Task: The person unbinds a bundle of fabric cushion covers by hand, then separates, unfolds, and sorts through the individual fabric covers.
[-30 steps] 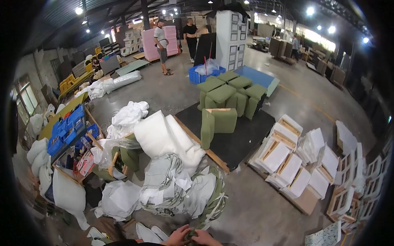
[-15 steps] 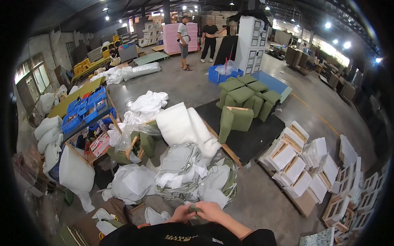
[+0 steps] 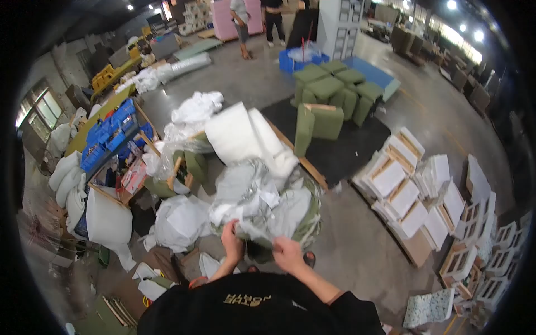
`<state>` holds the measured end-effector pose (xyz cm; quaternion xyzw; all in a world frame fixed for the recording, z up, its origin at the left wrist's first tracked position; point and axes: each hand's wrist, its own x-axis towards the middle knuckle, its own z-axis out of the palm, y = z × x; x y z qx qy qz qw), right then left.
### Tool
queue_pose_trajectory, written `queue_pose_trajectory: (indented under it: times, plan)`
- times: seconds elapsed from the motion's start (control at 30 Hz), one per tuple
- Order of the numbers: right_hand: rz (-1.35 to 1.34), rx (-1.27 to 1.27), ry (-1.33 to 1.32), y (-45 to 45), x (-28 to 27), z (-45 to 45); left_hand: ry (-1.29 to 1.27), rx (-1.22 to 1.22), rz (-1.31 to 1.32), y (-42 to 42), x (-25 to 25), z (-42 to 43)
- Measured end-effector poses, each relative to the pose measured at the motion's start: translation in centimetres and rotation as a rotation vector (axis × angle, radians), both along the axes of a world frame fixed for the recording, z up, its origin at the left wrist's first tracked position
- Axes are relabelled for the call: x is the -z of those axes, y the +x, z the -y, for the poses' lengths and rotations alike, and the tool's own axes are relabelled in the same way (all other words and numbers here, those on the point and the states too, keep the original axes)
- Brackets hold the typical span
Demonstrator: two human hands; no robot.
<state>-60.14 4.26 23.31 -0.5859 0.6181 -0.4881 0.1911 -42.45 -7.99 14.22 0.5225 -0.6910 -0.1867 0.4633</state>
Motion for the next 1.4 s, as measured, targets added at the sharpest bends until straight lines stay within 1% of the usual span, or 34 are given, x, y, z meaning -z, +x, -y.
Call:
queue_pose_trajectory:
  times: [0.03,0.07,0.1,0.17,0.23,0.27,0.3,0.37,0.4,0.43,0.5,0.53,0.57,0.63,0.7,0.73,0.77,0.83,0.87,0.9,0.93,0.97,1.0,1.07,1.1,1.13,1.17,1.2,1.23,1.27,1.3,1.33,1.37,1.4]
  plan:
    - [0.008,0.095,0.018,-1.7,1.0,-0.3,0.017,-0.03,0.022,-1.3,0.8,0.0]
    - [0.055,0.152,0.058,-3.5,0.9,-0.6,0.191,-0.037,-0.137,-2.7,0.1,-0.4]
    - [0.089,0.165,0.182,-5.6,0.9,-1.0,0.363,-0.056,-0.292,-4.2,-0.3,-0.5]
    - [0.154,0.168,0.298,-9.0,3.3,-1.6,0.39,-0.094,-0.382,-5.5,0.6,-1.2]
    - [0.115,0.151,0.384,-11.9,6.4,-2.0,0.419,-0.177,-0.47,-4.4,4.2,-1.5]
    - [0.146,0.111,0.443,-13.3,9.1,-2.3,0.477,-0.244,-0.574,-4.0,4.7,-2.3]
    - [0.17,0.119,0.515,-14.4,13.1,-3.0,0.512,-0.29,-0.539,-2.9,4.9,-3.5]
    - [0.214,0.157,0.623,-15.9,17.2,-4.5,0.611,-0.405,-0.422,0.8,6.7,-6.9]
    - [0.299,0.148,0.735,-16.6,18.2,-5.0,0.625,-0.463,-0.287,1.4,6.0,-9.0]
    - [0.317,0.131,0.755,-17.3,19.7,-5.3,0.638,-0.52,-0.153,2.0,5.4,-11.2]
    - [0.365,0.108,0.813,-17.6,23.8,-6.2,0.714,-0.61,0.259,4.5,6.5,-15.6]
    - [0.372,0.12,0.835,-17.8,25.9,-6.2,0.832,-0.661,0.401,5.5,7.4,-17.7]
    - [0.451,0.136,0.83,-17.9,29.6,-6.6,0.95,-0.705,0.544,5.7,8.2,-19.2]
    - [0.473,0.249,0.918,-18.2,33.9,-5.6,1.129,-0.597,0.659,2.1,7.1,-20.3]
    - [0.563,0.36,0.975,-18.5,37.1,-3.2,1.137,-0.376,0.486,0.2,9.4,-21.7]
    - [0.605,0.415,1.004,-18.3,38.7,-1.7,1.149,-0.337,0.466,-1.8,10.2,-21.4]
    - [0.72,0.43,1.045,-18.5,41.0,0.1,1.157,-0.297,0.436,-4.1,11.3,-20.5]
    - [0.956,0.464,1.129,-17.9,45.8,3.4,1.253,-0.222,0.612,-6.4,14.8,-19.2]
    - [0.908,0.458,1.171,-17.4,47.1,5.6,1.372,-0.195,0.469,-8.1,15.7,-17.1]
    - [0.862,0.447,1.211,-16.7,49.8,7.3,1.4,-0.225,0.396,-7.9,17.4,-17.1]
    - [0.723,0.412,1.191,-15.8,54.8,8.2,1.421,-0.256,0.323,-7.5,19.3,-17.3]
    - [0.629,0.405,1.19,-14.7,59.1,9.1,1.441,-0.295,0.253,-7.2,20.5,-17.4]
    - [0.534,0.4,1.189,-13.7,62.6,10.5,1.424,-0.351,0.15,-8.5,19.9,-15.2]
    - [0.395,0.451,1.276,-11.8,67.6,12.6,1.401,-0.49,0.018,-6.4,21.6,-15.1]
    - [0.306,0.471,1.34,-11.4,68.3,14.2,1.371,-0.554,-0.052,-5.5,22.4,-14.7]
    - [0.319,0.415,1.366,-11.2,68.2,15.4,1.352,-0.557,-0.01,-4.8,23.0,-13.3]
    - [0.328,0.36,1.395,-11.3,67.7,16.5,1.332,-0.532,0.114,-3.1,24.1,-12.5]
    - [0.336,0.311,1.422,-11.0,67.6,16.9,1.296,-0.513,0.141,-1.0,25.3,-12.2]
    - [0.3,0.405,1.388,-10.3,67.8,16.8,1.334,-0.527,0.159,0.1,26.2,-10.5]
    - [0.26,0.5,1.346,-9.7,67.8,17.0,1.293,-0.558,0.075,1.6,27.8,-9.6]
    - [0.218,0.595,1.293,-9.3,67.8,17.6,1.196,-0.483,0.192,2.3,29.0,-7.8]
    - [0.209,0.696,1.33,-9.2,67.6,18.4,1.087,-0.407,0.3,1.9,30.2,-5.6]
    - [0.202,0.797,1.359,-9.3,67.4,19.4,1.004,-0.432,0.112,0.8,31.0,-3.8]
    - [0.196,0.897,1.388,-9.7,67.2,20.1,1.116,-0.334,0.152,1.8,31.6,-2.7]
